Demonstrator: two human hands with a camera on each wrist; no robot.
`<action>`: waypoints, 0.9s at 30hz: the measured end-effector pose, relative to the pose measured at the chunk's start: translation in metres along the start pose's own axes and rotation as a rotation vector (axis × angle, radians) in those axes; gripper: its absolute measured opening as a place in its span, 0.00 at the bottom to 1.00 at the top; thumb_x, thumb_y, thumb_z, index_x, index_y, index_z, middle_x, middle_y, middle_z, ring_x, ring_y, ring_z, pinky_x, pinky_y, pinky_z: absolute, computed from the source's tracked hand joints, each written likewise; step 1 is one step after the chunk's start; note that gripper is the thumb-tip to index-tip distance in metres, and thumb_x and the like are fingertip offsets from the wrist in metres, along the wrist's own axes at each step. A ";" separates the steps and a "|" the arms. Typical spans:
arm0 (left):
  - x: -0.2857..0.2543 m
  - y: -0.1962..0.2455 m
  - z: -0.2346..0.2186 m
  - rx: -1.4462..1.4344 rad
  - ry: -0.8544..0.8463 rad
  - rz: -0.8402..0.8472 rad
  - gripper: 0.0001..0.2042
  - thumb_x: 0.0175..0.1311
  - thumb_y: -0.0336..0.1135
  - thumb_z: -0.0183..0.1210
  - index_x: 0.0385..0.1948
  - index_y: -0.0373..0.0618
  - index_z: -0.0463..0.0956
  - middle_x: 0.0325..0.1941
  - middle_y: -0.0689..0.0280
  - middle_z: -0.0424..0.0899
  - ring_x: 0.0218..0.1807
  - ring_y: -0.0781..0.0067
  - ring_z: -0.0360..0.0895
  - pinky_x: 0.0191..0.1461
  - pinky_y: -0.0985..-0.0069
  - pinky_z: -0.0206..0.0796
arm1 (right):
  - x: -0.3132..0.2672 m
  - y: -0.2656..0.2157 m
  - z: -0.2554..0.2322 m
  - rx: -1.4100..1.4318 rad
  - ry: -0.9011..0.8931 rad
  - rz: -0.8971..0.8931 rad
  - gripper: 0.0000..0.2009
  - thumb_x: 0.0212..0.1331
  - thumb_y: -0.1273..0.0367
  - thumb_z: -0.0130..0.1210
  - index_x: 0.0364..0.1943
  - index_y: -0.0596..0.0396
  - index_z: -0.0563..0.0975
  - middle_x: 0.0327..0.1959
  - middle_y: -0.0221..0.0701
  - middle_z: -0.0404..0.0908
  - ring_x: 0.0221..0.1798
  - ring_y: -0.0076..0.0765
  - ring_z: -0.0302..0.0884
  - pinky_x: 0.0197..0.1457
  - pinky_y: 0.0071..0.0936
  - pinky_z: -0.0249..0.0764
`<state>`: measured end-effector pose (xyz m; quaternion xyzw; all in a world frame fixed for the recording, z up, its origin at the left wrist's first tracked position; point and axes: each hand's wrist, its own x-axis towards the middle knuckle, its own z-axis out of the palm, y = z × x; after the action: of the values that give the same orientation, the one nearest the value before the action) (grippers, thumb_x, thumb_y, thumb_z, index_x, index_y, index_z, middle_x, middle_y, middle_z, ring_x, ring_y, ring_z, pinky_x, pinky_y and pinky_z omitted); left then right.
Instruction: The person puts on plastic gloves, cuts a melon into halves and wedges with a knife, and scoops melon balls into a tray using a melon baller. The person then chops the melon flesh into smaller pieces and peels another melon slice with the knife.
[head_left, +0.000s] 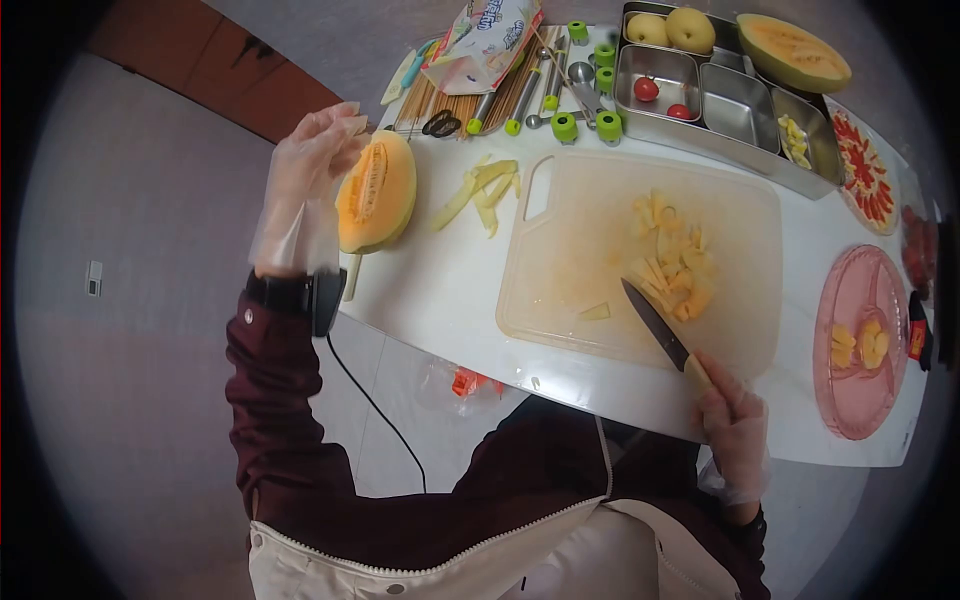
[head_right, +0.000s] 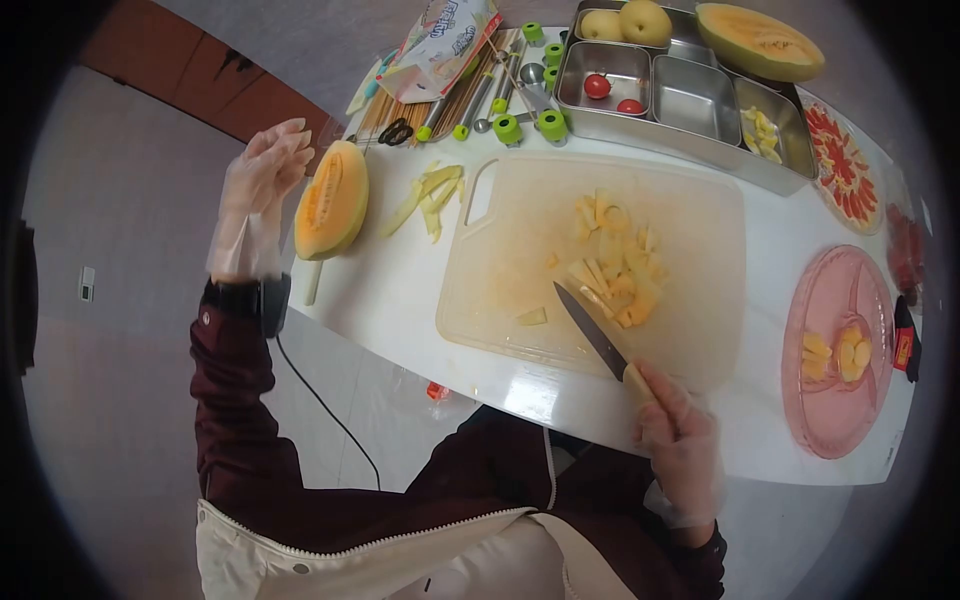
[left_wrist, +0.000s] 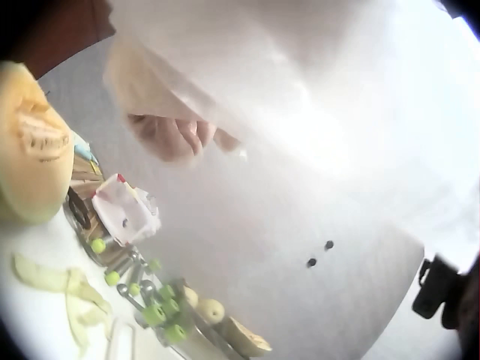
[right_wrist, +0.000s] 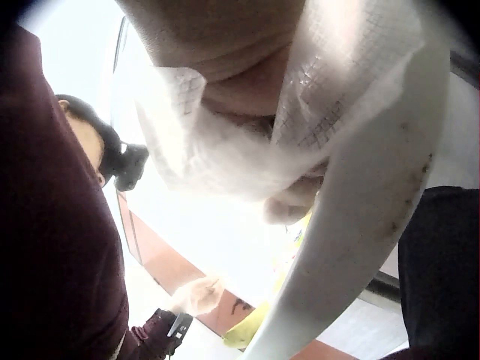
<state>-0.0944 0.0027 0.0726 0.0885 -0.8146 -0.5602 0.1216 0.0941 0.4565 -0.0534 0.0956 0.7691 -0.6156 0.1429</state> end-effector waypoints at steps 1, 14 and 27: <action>0.004 0.001 0.004 -0.079 -0.017 0.029 0.17 0.72 0.40 0.65 0.54 0.37 0.79 0.46 0.67 0.84 0.44 0.83 0.82 0.50 0.84 0.73 | -0.001 -0.001 -0.001 0.002 -0.009 0.015 0.22 0.68 0.78 0.50 0.66 0.57 0.79 0.33 0.27 0.81 0.30 0.20 0.74 0.39 0.21 0.75; -0.095 -0.038 0.036 0.214 0.107 0.220 0.17 0.73 0.35 0.62 0.58 0.34 0.78 0.52 0.62 0.85 0.45 0.75 0.82 0.51 0.76 0.73 | 0.000 -0.008 -0.009 -0.057 -0.039 0.016 0.22 0.69 0.75 0.51 0.66 0.53 0.80 0.27 0.22 0.77 0.29 0.16 0.70 0.35 0.19 0.70; -0.203 -0.085 0.128 0.988 -0.238 0.750 0.50 0.75 0.68 0.45 0.81 0.31 0.38 0.85 0.36 0.38 0.84 0.22 0.33 0.83 0.37 0.31 | -0.001 0.008 0.005 -0.024 0.063 -0.039 0.20 0.74 0.73 0.50 0.67 0.53 0.79 0.29 0.19 0.74 0.30 0.12 0.65 0.31 0.13 0.60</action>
<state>0.0623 0.1435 -0.0707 -0.2202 -0.9608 -0.0433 0.1629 0.0979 0.4537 -0.0611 0.0982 0.7821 -0.6058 0.1078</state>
